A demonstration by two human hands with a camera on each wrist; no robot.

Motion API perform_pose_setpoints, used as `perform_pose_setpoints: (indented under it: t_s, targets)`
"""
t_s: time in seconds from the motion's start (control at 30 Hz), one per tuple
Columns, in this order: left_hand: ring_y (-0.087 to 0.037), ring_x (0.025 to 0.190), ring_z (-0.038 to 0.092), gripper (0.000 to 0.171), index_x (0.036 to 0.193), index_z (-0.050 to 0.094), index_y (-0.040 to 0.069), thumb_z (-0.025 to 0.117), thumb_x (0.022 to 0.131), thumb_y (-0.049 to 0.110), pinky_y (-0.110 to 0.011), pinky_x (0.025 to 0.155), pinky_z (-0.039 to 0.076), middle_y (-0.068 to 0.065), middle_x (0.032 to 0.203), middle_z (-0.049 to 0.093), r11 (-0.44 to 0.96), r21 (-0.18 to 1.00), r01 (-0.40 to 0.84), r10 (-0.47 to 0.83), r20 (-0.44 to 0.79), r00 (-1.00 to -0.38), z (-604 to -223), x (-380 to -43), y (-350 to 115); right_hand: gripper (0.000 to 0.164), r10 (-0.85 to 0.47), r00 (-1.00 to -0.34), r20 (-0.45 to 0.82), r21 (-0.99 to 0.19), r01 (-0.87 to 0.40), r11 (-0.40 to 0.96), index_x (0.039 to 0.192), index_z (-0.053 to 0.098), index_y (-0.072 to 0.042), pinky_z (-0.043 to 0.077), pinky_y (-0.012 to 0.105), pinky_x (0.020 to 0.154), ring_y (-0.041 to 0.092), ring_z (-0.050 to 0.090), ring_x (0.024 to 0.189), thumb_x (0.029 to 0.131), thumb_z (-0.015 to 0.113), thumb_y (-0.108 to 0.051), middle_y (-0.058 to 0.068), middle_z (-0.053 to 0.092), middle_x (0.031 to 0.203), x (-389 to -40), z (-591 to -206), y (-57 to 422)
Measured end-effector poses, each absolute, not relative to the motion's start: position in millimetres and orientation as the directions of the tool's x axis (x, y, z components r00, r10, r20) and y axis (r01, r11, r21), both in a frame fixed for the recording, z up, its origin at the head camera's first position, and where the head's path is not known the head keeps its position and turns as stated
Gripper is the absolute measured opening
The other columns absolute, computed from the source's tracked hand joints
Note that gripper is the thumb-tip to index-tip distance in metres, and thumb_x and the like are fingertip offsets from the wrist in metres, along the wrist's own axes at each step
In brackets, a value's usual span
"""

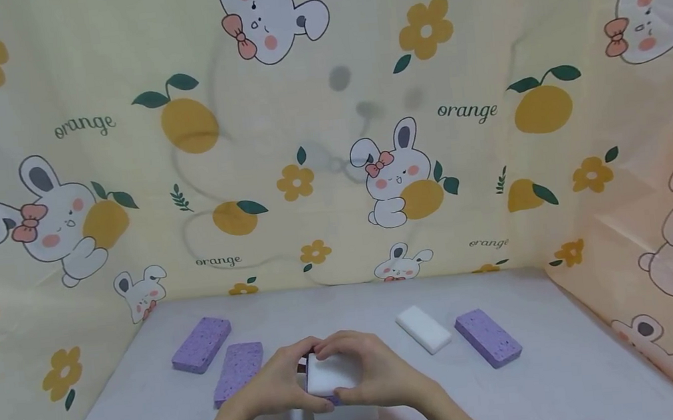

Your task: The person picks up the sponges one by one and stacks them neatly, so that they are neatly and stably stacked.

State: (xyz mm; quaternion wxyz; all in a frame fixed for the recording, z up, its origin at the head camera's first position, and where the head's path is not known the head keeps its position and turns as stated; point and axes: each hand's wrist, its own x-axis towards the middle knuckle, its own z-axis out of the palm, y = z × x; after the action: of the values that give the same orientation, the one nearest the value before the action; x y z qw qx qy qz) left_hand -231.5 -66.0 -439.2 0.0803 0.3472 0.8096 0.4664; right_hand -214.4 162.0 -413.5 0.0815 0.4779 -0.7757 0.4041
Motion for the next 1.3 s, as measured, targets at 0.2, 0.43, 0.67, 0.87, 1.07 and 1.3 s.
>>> perform_pose_setpoints:
  t_s: [0.2, 0.43, 0.67, 0.87, 1.07, 1.3]
  targets:
    - [-0.006, 0.101, 0.059, 0.07, 0.126, 0.056, 0.025, 0.091, 0.066, 0.035, -0.024, 0.083, 0.052, 0.014, 0.116, 0.06, 0.325, 0.808, 0.491, 0.638, 0.196, -0.745, -440, -232, -66, 0.052, -0.678, -0.513, 0.526, -0.53, -0.822, 0.209, 0.121, 0.064, -0.015, 0.043, 0.034, 0.101, 0.021, 0.056, 0.119, 0.073, 0.084, -0.006, 0.001, 0.061, 0.128, -217, -415, 162]
    - [-0.007, 0.105, 0.058, 0.073, 0.127, 0.055, 0.023, 0.092, 0.066, 0.034, -0.025, 0.086, 0.052, 0.012, 0.119, 0.059, 0.32, 0.81, 0.491, 0.636, 0.201, -0.745, -441, -232, -66, 0.05, -0.657, -0.536, 0.53, -0.533, -0.813, 0.233, 0.118, 0.064, -0.012, 0.052, 0.036, 0.09, 0.019, 0.06, 0.109, 0.075, 0.087, -0.018, 0.0, 0.064, 0.12, -220, -413, 168]
    - [-0.006, 0.103, 0.059, 0.072, 0.127, 0.055, 0.024, 0.092, 0.066, 0.036, -0.025, 0.084, 0.052, 0.013, 0.119, 0.059, 0.325, 0.811, 0.487, 0.632, 0.197, -0.75, -441, -233, -67, 0.049, -0.64, -0.592, 0.49, -0.573, -0.772, 0.275, 0.118, 0.065, -0.014, 0.053, 0.034, 0.086, 0.016, 0.063, 0.103, 0.076, 0.087, -0.026, -0.004, 0.066, 0.114, -221, -414, 170]
    - [-0.007, 0.101, 0.06, 0.072, 0.128, 0.055, 0.023, 0.091, 0.067, 0.035, -0.025, 0.082, 0.052, 0.011, 0.118, 0.06, 0.307, 0.822, 0.48, 0.644, 0.192, -0.74, -440, -232, -66, 0.049, -0.647, -0.592, 0.48, -0.582, -0.767, 0.271, 0.12, 0.063, -0.012, 0.053, 0.035, 0.085, 0.018, 0.063, 0.103, 0.077, 0.086, -0.022, -0.001, 0.066, 0.116, -218, -413, 168]
    - [-0.009, 0.102, 0.06, 0.071, 0.127, 0.055, 0.022, 0.092, 0.067, 0.032, -0.025, 0.083, 0.052, 0.01, 0.118, 0.06, 0.291, 0.836, 0.466, 0.644, 0.189, -0.742, -439, -231, -66, 0.051, -0.642, -0.603, 0.473, -0.605, -0.752, 0.262, 0.118, 0.063, -0.003, 0.053, 0.038, 0.085, 0.026, 0.064, 0.101, 0.073, 0.087, -0.007, 0.009, 0.067, 0.113, -208, -400, 164]
    - [-0.009, 0.102, 0.06, 0.07, 0.127, 0.055, 0.023, 0.091, 0.068, 0.032, -0.025, 0.082, 0.052, 0.01, 0.117, 0.06, 0.289, 0.843, 0.454, 0.64, 0.182, -0.746, -439, -231, -66, 0.051, -0.619, -0.646, 0.447, -0.624, -0.721, 0.301, 0.118, 0.064, -0.007, 0.053, 0.037, 0.087, 0.022, 0.064, 0.102, 0.074, 0.088, -0.016, 0.002, 0.067, 0.114, -213, -408, 166]
